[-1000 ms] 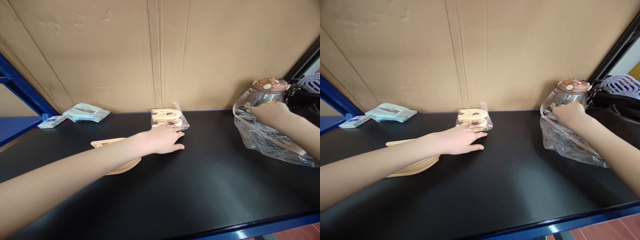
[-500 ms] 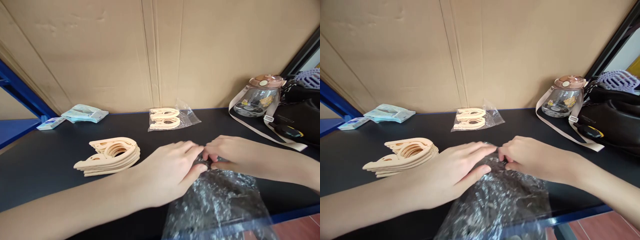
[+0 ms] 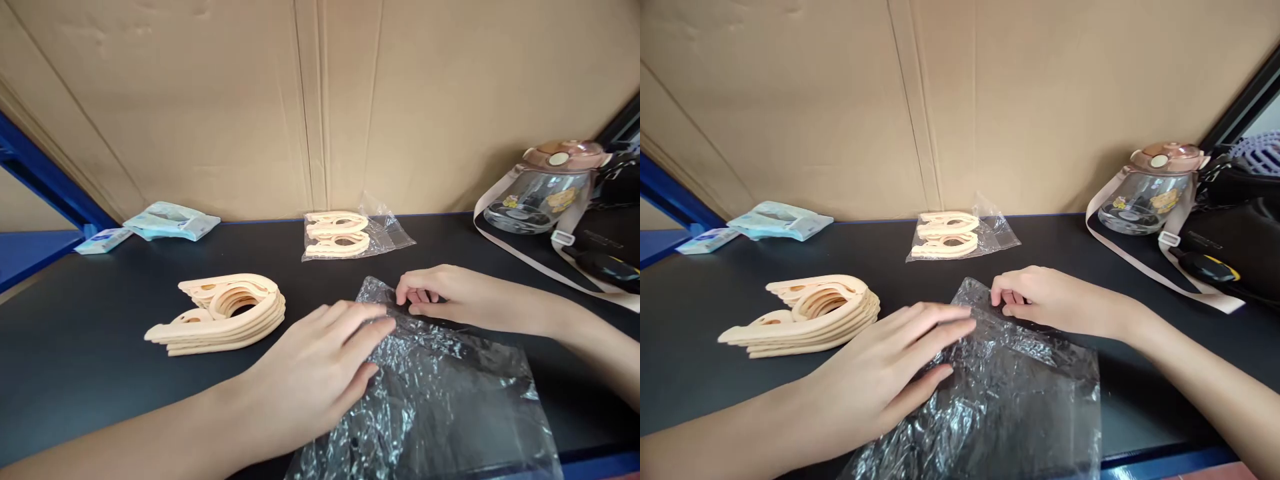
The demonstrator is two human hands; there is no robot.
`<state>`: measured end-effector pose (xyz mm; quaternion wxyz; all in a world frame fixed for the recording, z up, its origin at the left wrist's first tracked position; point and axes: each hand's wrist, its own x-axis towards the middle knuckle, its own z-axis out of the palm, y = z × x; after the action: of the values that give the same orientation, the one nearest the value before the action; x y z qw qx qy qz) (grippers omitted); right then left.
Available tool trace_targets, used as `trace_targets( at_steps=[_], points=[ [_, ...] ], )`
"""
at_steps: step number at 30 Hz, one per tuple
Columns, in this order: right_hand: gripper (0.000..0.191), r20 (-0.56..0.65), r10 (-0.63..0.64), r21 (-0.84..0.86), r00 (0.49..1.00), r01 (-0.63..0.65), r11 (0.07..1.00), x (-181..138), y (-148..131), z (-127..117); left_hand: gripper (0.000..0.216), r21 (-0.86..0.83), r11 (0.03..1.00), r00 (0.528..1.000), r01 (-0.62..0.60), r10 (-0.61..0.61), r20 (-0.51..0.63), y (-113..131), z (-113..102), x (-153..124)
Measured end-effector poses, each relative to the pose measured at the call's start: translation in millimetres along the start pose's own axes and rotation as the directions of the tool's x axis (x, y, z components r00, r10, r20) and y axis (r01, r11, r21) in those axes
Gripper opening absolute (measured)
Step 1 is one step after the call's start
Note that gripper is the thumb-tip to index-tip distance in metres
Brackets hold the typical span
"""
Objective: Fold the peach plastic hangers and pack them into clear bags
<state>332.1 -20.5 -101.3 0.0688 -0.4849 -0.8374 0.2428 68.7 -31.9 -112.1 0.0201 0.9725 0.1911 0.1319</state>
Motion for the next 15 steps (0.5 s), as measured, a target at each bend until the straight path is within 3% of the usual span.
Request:
trace_targets(
  at_steps=[3,6,11,15],
  points=[
    [0.017,-0.048,0.102,-0.14,0.994,-0.108,0.984,-8.8,7.6,-2.5,0.027,-0.037,0.999,0.999,-0.038,0.038,0.013,7.4,-2.1,-3.6],
    [0.019,-0.064,0.154,-0.226,0.986,-0.165,0.96,-15.4,10.9,-2.6,0.036,0.074,0.997,1.0,0.016,-0.014,-0.018,12.1,-0.3,-8.8],
    [0.014,-0.065,0.137,-0.265,0.989,-0.149,0.953,-18.6,7.4,-1.6,0.042,0.209,0.969,0.992,0.13,-0.127,-0.025,3.8,11.9,-12.2],
    [0.013,-0.013,0.066,-0.206,0.998,-0.067,0.976,-17.3,7.0,-3.1,0.048,0.171,0.975,0.984,0.144,-0.159,0.08,-5.4,19.6,-13.5]
  ],
)
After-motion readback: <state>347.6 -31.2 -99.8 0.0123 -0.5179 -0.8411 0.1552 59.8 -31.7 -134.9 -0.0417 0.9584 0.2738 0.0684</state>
